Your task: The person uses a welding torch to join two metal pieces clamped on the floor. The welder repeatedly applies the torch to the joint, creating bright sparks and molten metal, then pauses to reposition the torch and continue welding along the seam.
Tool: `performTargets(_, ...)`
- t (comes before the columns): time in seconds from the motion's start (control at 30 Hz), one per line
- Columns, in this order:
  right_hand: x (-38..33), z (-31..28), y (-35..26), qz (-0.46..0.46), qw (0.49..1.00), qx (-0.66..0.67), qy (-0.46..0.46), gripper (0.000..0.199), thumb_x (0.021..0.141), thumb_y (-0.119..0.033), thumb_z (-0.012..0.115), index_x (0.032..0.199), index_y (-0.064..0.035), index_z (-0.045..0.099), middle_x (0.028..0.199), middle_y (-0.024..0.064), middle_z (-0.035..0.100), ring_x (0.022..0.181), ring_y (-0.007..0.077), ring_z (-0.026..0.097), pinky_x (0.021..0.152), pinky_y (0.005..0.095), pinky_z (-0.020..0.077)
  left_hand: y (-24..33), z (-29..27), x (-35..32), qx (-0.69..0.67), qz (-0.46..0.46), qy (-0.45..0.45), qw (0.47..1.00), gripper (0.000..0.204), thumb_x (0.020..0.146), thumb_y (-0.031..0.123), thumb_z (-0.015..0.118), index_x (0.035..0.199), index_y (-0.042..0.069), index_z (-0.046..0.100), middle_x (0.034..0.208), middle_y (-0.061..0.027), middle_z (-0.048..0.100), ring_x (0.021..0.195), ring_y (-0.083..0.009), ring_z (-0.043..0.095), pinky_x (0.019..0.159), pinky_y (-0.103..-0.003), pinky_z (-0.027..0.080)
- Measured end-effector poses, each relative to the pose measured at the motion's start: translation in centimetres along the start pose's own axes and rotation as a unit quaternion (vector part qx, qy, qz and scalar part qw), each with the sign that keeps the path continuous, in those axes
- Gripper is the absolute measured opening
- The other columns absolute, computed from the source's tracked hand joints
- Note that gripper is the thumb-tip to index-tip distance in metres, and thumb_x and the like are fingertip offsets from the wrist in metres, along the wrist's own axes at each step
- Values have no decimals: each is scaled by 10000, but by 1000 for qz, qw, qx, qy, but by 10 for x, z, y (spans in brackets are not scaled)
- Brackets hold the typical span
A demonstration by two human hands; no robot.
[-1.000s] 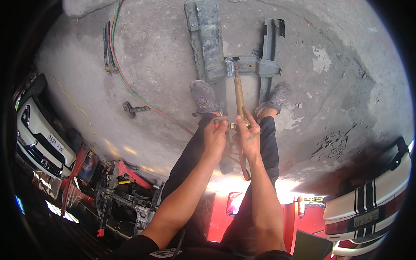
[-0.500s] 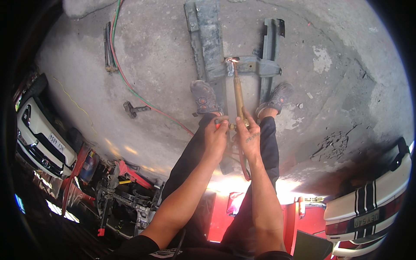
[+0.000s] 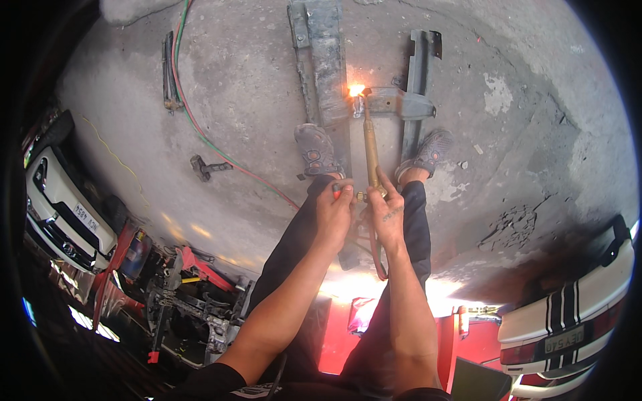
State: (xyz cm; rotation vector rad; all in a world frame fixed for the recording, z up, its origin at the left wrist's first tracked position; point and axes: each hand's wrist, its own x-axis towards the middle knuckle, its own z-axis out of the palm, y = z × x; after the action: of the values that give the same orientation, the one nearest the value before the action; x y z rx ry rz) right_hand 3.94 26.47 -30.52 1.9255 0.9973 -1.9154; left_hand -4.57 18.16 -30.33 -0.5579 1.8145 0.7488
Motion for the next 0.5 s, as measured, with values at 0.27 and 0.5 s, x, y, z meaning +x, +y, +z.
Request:
performTargets(0.27, -5, -4, 3, 10, 1000, 11, -6, 652, 924, -217, 602, 1519, 30, 503, 810, 32, 629, 685, 78, 529, 632, 249, 465, -10, 0, 3, 3, 14, 16, 1000, 186, 1042, 123, 603, 1165, 3, 676, 813, -36, 639, 650, -100, 572, 555, -280, 452)
performTargets(0.5, -1, -1, 15, -5, 999, 48, -1, 592, 955, -154, 591, 1521, 1, 511, 720, 11, 571, 539, 76, 500, 473, 260, 434, -29, -2, 11, 56, 40, 25, 997, 182, 1049, 123, 592, 1150, 9, 691, 845, -27, 634, 668, -103, 575, 568, -280, 465)
